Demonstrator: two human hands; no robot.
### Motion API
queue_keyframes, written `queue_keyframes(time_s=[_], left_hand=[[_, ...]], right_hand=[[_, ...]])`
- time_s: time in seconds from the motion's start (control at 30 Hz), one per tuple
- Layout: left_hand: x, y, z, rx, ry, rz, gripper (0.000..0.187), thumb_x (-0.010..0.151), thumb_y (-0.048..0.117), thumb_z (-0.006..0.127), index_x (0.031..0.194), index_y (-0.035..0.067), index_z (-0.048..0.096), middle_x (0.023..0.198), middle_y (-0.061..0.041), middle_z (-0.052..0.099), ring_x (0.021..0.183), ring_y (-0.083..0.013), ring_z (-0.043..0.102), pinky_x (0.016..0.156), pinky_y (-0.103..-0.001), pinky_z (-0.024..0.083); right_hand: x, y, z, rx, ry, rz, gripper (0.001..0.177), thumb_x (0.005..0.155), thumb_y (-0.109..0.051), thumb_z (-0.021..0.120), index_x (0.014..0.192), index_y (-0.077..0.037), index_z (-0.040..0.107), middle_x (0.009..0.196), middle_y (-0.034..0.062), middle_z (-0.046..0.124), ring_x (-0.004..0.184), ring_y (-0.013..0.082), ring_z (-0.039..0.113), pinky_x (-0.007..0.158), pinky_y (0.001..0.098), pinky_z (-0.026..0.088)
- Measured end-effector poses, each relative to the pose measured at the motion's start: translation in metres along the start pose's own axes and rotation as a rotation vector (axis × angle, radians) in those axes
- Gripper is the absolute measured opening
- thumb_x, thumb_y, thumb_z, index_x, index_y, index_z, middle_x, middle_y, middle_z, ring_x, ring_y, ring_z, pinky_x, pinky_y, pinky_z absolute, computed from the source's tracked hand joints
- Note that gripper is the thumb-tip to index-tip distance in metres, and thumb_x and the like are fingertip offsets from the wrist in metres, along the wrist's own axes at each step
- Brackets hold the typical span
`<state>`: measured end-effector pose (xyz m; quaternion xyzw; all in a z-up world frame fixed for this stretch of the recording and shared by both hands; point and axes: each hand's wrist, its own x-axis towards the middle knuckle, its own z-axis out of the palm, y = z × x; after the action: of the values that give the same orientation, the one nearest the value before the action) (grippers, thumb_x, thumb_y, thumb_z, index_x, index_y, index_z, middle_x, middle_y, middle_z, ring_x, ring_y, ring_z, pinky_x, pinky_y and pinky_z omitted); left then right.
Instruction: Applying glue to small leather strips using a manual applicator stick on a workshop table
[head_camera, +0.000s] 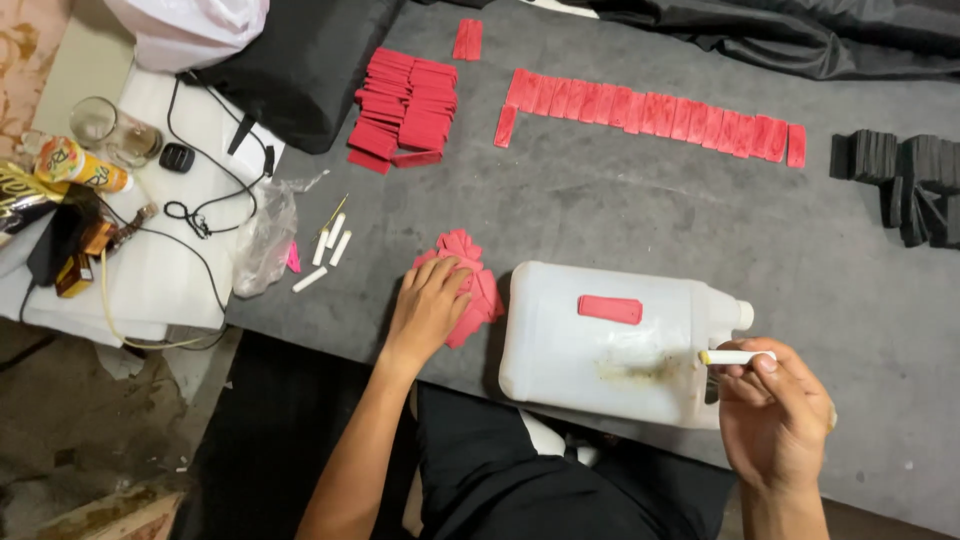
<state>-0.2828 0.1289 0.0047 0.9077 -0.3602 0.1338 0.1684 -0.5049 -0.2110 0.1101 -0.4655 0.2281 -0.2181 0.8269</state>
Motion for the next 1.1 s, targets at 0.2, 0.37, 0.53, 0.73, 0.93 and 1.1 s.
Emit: queue_keyframes(time_s=[0.2, 0.37, 0.53, 0.73, 0.93, 1.1], left_hand=[[-0.006, 0.012, 0.007, 0.121, -0.062, -0.015, 0.064, 0.074, 0.048, 0.088, 0.124, 0.013, 0.066, 0.125, -0.005, 0.059, 0.113, -0.0266, 0.057, 0.092, -0.043, 0.048], [-0.008, 0.006, 0.028, 0.06, -0.094, -0.085, 0.048, 0.081, 0.04, 0.084, 0.118, 0.015, 0.069, 0.111, -0.004, 0.061, 0.104, -0.0277, 0.056, 0.092, -0.044, 0.046], [0.003, 0.001, 0.032, -0.075, -0.231, -0.206, 0.047, 0.081, 0.031, 0.084, 0.123, 0.016, 0.069, 0.115, -0.005, 0.066, 0.113, -0.0306, 0.057, 0.102, -0.049, 0.04], [0.013, 0.008, 0.02, -0.27, -0.365, -0.373, 0.046, 0.084, 0.019, 0.079, 0.127, 0.011, 0.064, 0.127, -0.012, 0.061, 0.11, -0.0366, 0.064, 0.097, -0.05, 0.046], [0.018, 0.013, 0.015, -0.376, -0.411, -0.543, 0.034, 0.086, 0.016, 0.078, 0.116, 0.006, 0.067, 0.123, -0.011, 0.06, 0.105, -0.0322, 0.065, 0.081, -0.046, 0.052], [0.03, 0.03, -0.012, -0.321, -0.482, -0.556, 0.024, 0.087, 0.012, 0.068, 0.111, 0.016, 0.066, 0.094, -0.005, 0.075, 0.086, -0.0323, 0.069, 0.071, -0.046, 0.049]], right_hand=[[-0.037, -0.002, -0.023, -0.012, -0.005, -0.044, 0.019, 0.102, -0.012, 0.062, 0.108, 0.004, 0.071, 0.09, 0.0172, 0.069, 0.082, 0.015, 0.06, 0.074, 0.012, 0.045], [-0.06, 0.003, -0.04, 0.019, 0.062, -0.052, 0.017, 0.101, -0.013, 0.065, 0.11, -0.002, 0.073, 0.093, 0.0114, 0.069, 0.083, 0.0152, 0.062, 0.083, 0.0201, 0.053], [-0.076, 0.004, -0.045, 0.03, 0.1, -0.074, 0.017, 0.099, -0.014, 0.065, 0.109, -0.001, 0.073, 0.084, 0.0084, 0.067, 0.08, 0.0153, 0.062, 0.087, 0.0301, 0.053], [-0.081, 0.002, -0.05, 0.057, 0.1, -0.094, 0.016, 0.099, -0.014, 0.065, 0.108, -0.004, 0.073, 0.085, 0.0053, 0.068, 0.081, 0.0134, 0.062, 0.088, 0.0312, 0.052], [-0.081, 0.002, -0.048, 0.062, 0.109, -0.082, 0.016, 0.098, -0.016, 0.067, 0.108, -0.006, 0.074, 0.082, 0.0033, 0.068, 0.079, 0.0119, 0.062, 0.087, 0.0306, 0.051], [-0.079, 0.003, -0.047, 0.056, 0.111, -0.06, 0.015, 0.099, -0.018, 0.068, 0.107, -0.007, 0.074, 0.079, 0.004, 0.065, 0.078, 0.0137, 0.061, 0.089, 0.0316, 0.051]])
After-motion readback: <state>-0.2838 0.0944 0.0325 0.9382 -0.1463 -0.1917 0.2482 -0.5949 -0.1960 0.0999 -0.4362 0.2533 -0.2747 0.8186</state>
